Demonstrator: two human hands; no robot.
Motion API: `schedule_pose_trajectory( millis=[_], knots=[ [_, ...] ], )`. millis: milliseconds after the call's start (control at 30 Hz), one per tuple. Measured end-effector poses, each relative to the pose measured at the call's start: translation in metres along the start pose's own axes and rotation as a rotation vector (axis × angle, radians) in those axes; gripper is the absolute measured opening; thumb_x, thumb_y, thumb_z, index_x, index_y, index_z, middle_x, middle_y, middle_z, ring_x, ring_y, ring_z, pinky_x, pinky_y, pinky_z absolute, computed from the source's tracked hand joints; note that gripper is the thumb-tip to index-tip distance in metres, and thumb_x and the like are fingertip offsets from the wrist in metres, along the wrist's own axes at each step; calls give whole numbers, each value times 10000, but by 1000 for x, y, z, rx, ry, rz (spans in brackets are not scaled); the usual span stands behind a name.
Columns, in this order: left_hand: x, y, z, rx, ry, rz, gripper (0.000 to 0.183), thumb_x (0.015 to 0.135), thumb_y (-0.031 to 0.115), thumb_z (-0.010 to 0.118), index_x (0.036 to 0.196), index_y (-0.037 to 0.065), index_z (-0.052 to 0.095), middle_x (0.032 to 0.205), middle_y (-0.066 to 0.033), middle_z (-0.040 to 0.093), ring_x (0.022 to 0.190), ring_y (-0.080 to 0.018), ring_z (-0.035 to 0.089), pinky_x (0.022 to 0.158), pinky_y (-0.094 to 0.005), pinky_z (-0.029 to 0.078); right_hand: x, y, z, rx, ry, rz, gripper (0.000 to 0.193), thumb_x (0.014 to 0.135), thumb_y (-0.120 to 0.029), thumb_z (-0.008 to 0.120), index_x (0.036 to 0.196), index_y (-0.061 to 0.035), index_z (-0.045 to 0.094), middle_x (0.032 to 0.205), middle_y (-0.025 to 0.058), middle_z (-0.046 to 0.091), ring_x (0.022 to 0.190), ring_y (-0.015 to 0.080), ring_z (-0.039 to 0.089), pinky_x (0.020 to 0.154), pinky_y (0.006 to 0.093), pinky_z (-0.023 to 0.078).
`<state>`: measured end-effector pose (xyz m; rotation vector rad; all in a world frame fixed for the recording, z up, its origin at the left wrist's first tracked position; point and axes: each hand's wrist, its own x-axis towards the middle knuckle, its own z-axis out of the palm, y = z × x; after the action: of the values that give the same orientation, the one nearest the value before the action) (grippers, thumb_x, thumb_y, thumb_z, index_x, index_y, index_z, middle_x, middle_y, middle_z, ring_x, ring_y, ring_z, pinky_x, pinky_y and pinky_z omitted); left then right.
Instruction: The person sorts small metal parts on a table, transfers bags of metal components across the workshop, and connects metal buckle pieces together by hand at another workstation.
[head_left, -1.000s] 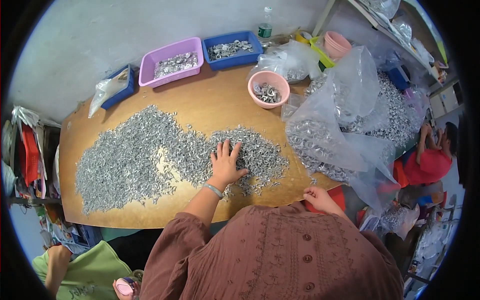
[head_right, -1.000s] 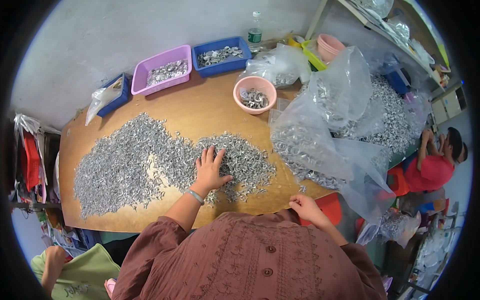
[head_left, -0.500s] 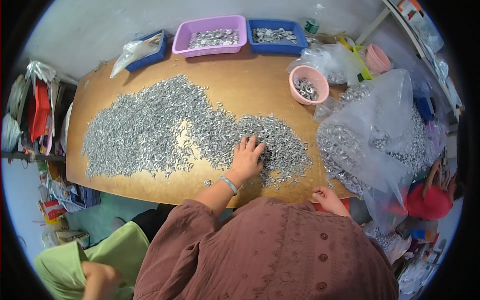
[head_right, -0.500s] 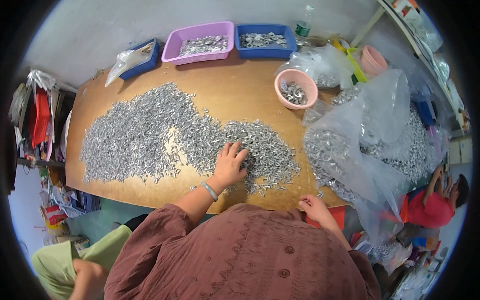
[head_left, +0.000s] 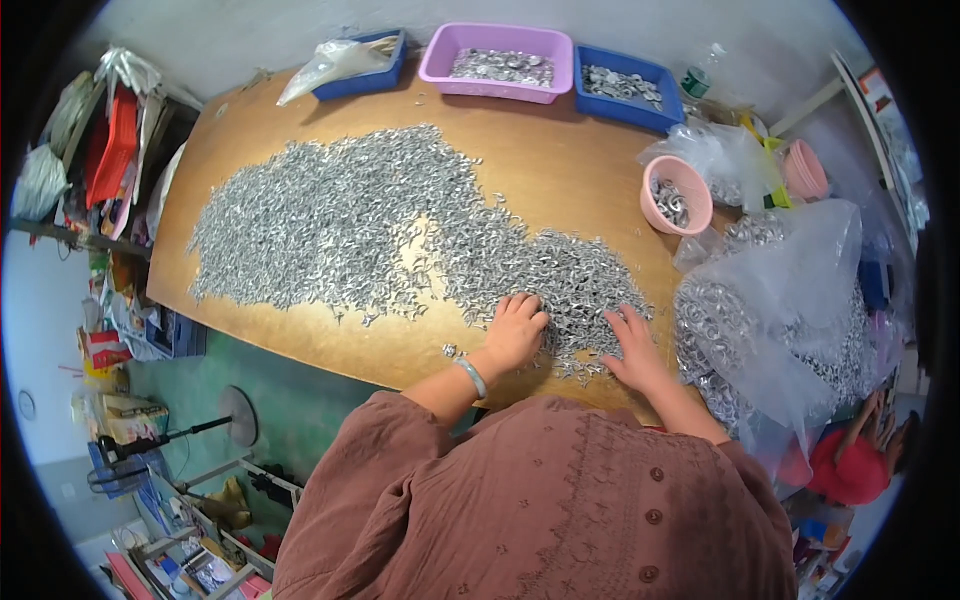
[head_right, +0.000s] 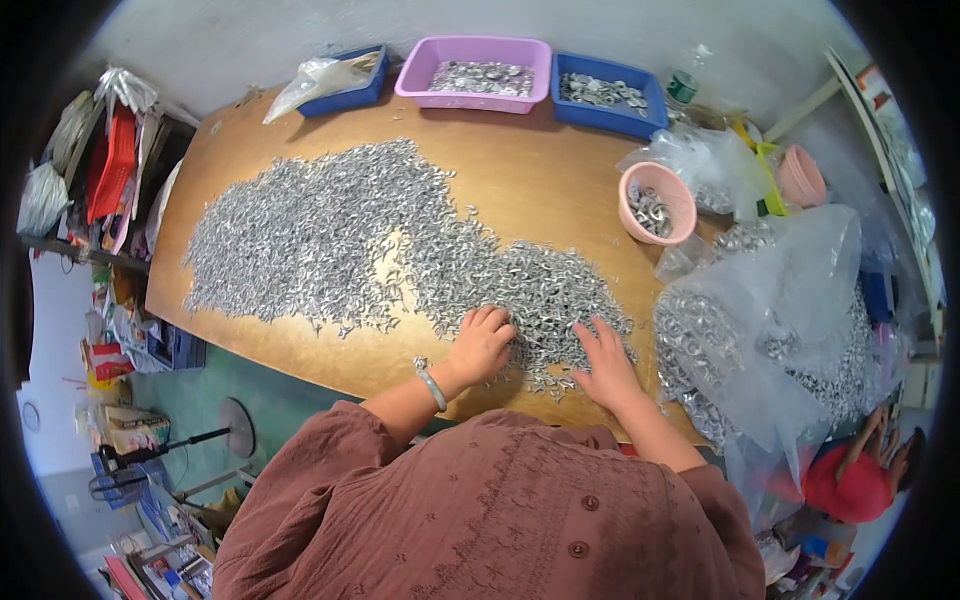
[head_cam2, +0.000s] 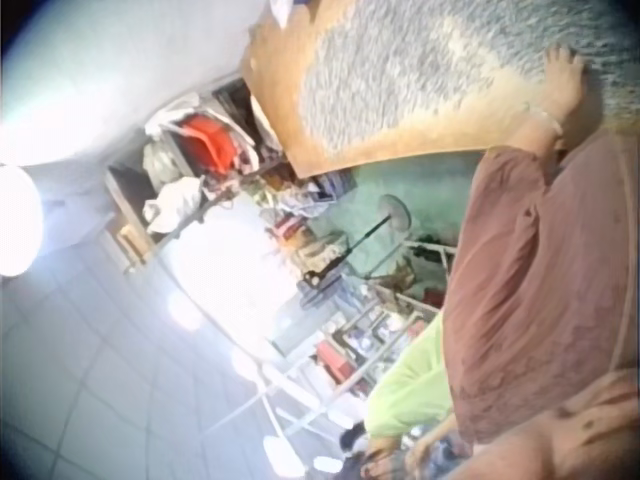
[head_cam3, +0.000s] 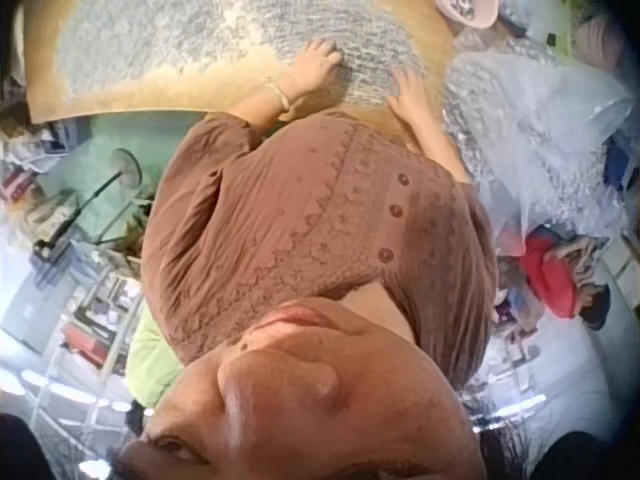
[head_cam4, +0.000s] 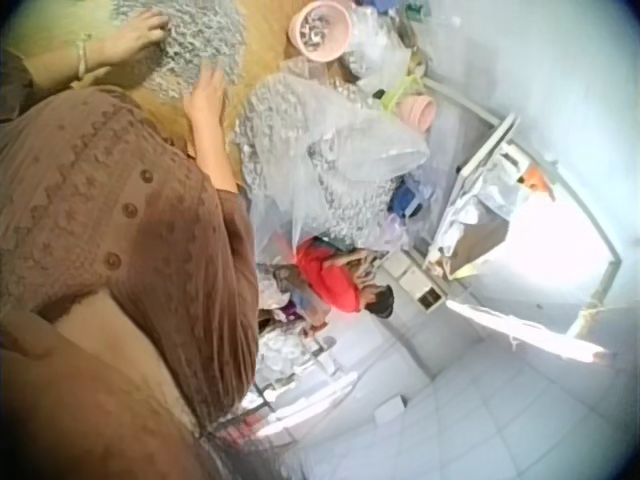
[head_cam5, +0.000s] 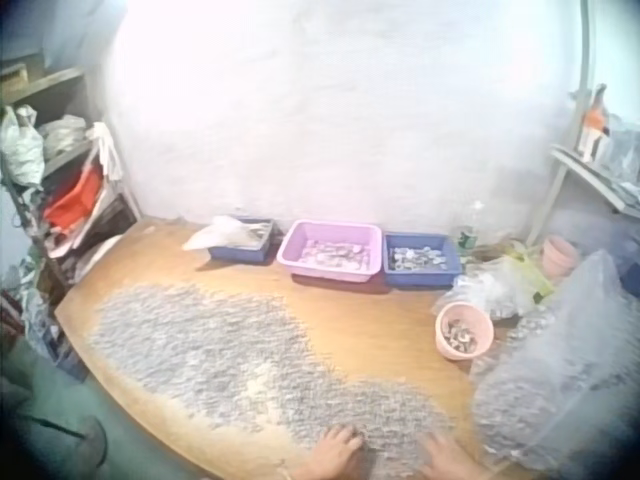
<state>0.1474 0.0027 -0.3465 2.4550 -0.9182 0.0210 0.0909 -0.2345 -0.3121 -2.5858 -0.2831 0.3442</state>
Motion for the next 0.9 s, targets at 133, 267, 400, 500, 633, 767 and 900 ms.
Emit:
schedule_pose_trajectory(
  millis=[133, 267, 400, 500, 633, 767, 900],
  knots=[
    [-17, -12, -5, 76, -20, -57, 100, 663, 84, 549, 761, 76, 562, 986, -79, 507, 1025, -262, 427, 867, -386, 314, 37, -26, 8, -127, -17, -43, 772, 610, -250, 728, 1271, -229, 331, 1358, 156, 159, 1223, 386, 185, 966, 485, 240],
    [-32, -27, -12, 35, 24, -123, 130, 662, 88, 553, 791, 74, 554, 1002, -80, 502, 1010, -259, 437, 854, -370, 323, 52, -31, 17, -283, 5, 11, 649, 602, -229, 728, 1189, -248, 452, 1346, 126, 210, 1214, 387, 199, 960, 471, 246],
    [-45, -38, -21, 12, 46, -194, 157, 656, 85, 555, 812, 74, 548, 1011, -85, 499, 997, -268, 439, 845, -368, 330, 62, -16, 20, -229, 170, -46, 594, 596, -170, 719, 1144, -219, 494, 1302, 138, 285, 1185, 391, 244, 951, 470, 269],
    [-57, -35, -25, 48, 138, -235, 180, 642, 75, 564, 821, 72, 540, 1012, -95, 496, 981, -272, 445, 833, -368, 342, 68, -10, 25, -195, 194, -90, 581, 598, -149, 716, 1135, -212, 501, 1300, 146, 289, 1176, 394, 260, 950, 468, 280],
    [-85, -13, -31, 6, 230, -322, 196, 635, 71, 574, 826, 56, 532, 1013, -125, 492, 947, -295, 465, 792, -395, 378, 84, 5, 26, -180, 291, -188, 554, 617, -95, 689, 1130, -192, 504, 1294, 156, 304, 1170, 406, 266, 950, 467, 285],
    [-126, 20, -45, -76, 225, -582, 203, 668, 89, 574, 860, 38, 532, 1026, -153, 491, 946, -333, 466, 794, -409, 391, 107, 17, 24, -125, 389, -192, 516, 643, -40, 642, 1126, -155, 503, 1249, 159, 349, 1132, 396, 307, 937, 462, 295],
    [-174, 55, -49, 33, 227, -745, 252, 685, 125, 599, 917, 37, 561, 1052, -162, 496, 970, -332, 472, 830, -389, 397, 119, 18, 42, -243, 577, -114, 437, 643, -86, 612, 1068, -139, 527, 1224, 150, 375, 1063, 381, 353, 882, 478, 320]
  ],
)
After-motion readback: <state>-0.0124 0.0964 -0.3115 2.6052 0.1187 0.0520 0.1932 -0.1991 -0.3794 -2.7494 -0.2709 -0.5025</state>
